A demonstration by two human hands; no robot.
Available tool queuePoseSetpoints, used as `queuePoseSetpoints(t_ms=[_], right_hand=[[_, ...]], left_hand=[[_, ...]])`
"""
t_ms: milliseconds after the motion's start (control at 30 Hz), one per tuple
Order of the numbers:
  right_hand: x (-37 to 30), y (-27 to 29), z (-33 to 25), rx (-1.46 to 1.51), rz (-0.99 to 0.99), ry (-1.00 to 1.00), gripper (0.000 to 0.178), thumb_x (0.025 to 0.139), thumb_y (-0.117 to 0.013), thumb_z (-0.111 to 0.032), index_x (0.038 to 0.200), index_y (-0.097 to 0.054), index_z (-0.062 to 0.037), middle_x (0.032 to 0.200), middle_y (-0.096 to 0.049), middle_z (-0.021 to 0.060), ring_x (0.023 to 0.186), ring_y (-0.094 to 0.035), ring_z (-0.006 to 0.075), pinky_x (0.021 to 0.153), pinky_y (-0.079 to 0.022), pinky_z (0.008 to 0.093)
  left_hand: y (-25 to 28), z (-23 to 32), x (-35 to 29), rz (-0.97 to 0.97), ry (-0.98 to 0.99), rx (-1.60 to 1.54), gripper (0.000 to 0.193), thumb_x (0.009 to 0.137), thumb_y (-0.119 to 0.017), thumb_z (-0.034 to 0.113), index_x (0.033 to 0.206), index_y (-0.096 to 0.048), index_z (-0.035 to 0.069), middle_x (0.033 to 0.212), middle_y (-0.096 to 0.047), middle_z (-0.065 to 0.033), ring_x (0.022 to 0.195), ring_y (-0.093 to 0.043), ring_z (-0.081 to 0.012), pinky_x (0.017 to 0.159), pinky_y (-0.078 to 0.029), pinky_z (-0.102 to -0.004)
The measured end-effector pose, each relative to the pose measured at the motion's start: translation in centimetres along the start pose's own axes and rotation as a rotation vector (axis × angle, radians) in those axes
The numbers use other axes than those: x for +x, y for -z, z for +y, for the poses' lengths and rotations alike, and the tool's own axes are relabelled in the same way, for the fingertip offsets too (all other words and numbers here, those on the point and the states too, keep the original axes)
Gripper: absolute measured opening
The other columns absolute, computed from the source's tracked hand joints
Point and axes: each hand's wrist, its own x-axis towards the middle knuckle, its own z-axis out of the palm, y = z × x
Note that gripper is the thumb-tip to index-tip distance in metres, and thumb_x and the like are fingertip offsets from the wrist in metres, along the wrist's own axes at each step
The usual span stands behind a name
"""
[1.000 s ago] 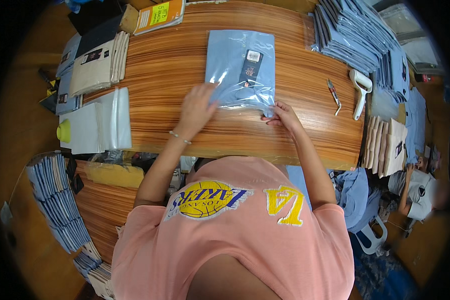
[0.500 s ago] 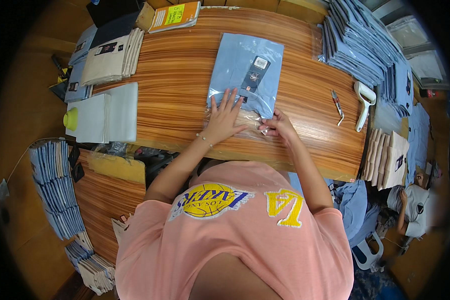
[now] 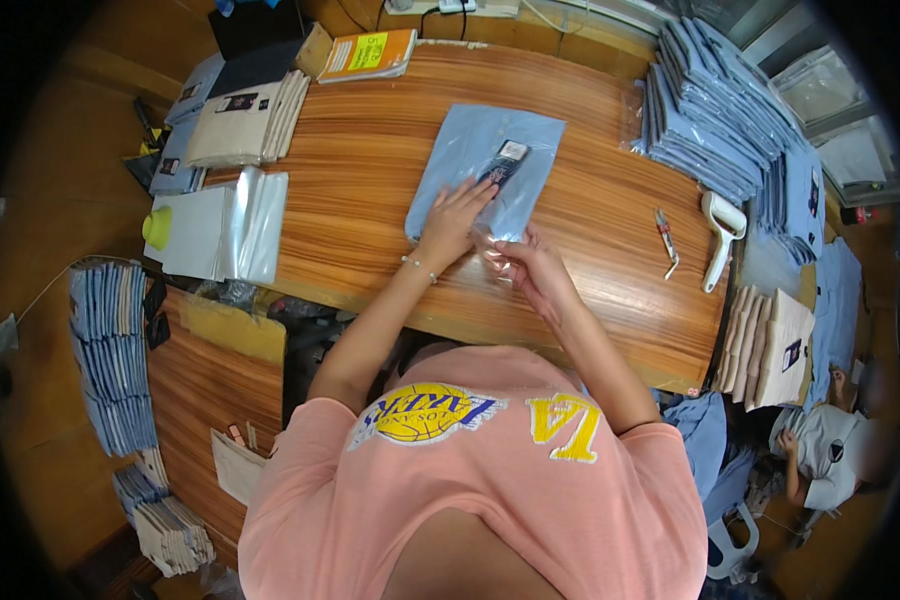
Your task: The person picks up a light-blue collared shirt from a pile, places it on a folding board on a wooden table, and folds the shirt around the board. They then remove the board, place a tag on the shirt, and slide the folded shirt into a clear plastic bag.
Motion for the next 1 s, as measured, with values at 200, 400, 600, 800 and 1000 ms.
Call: queuePoseSetpoints(t_ms=[200,400,600,800,1000], right_hand=[[-2.9,-0.8,-3.5,-0.423,-0.006,0.566,0.058,0.086,-0.057,-0.010,0.137,-0.029,-0.0041,0.116,-0.055,0.0120,0.105,-0.055,0.0209,0.087,-0.043,0.0359],[4.3,5.8,2.4,-0.224,0.225,0.105,0.055,0.089,-0.057,-0.018,0.135,-0.030,-0.0046,0.104,-0.057,0.0098,0.086,-0.059,0.0169,0.070,-0.052,0.0353],[4.9,9.8,1.0,-0.526,0.336,0.075,0.046,0.085,-0.061,-0.014,0.124,-0.042,0.0001,0.095,-0.061,0.0145,0.077,-0.063,0.0220,0.057,-0.054,0.0320],[3.6,4.8,2.4,-1.532,0.283,0.736,0.037,0.076,-0.063,-0.010,0.111,-0.057,-0.0020,0.091,-0.059,0.0175,0.085,-0.055,0.0360,0.078,-0.045,0.0406],[7.5,3.7,6.5,-2.034,0.223,0.845,0.023,0.075,-0.064,-0.018,0.096,-0.058,-0.0115,0.089,-0.054,0.0068,0.091,-0.051,0.0249,0.075,-0.037,0.0406]], left_hand=[[-0.1,-0.3,2.6,0.591,0.670,-1.156,0.047,0.080,-0.064,0.007,0.123,-0.048,-0.001,0.118,-0.058,-0.0145,0.107,-0.056,-0.0289,0.092,-0.044,-0.0320],[-5.8,1.2,4.3,0.547,1.121,-2.006,0.052,0.089,-0.053,0.034,0.127,-0.041,-0.001,0.124,-0.051,-0.0154,0.114,-0.048,-0.0303,0.098,-0.038,-0.0424],[-5.8,2.6,-4.4,0.197,1.266,-1.946,0.039,0.089,-0.052,0.019,0.123,-0.041,0.004,0.126,-0.049,-0.0125,0.115,-0.049,-0.0235,0.094,-0.042,-0.0373],[3.0,1.2,-7.5,-0.620,0.832,-1.391,0.017,0.093,-0.047,0.016,0.101,-0.057,0.004,0.102,-0.061,-0.0048,0.091,-0.059,-0.0152,0.079,-0.047,-0.0334],[-1.1,-5.6,-4.4,-0.183,-0.133,-0.108,0.009,0.080,-0.056,0.011,0.086,-0.056,0.004,0.084,-0.055,-0.0096,0.087,-0.054,-0.0291,0.075,-0.046,-0.0377]])
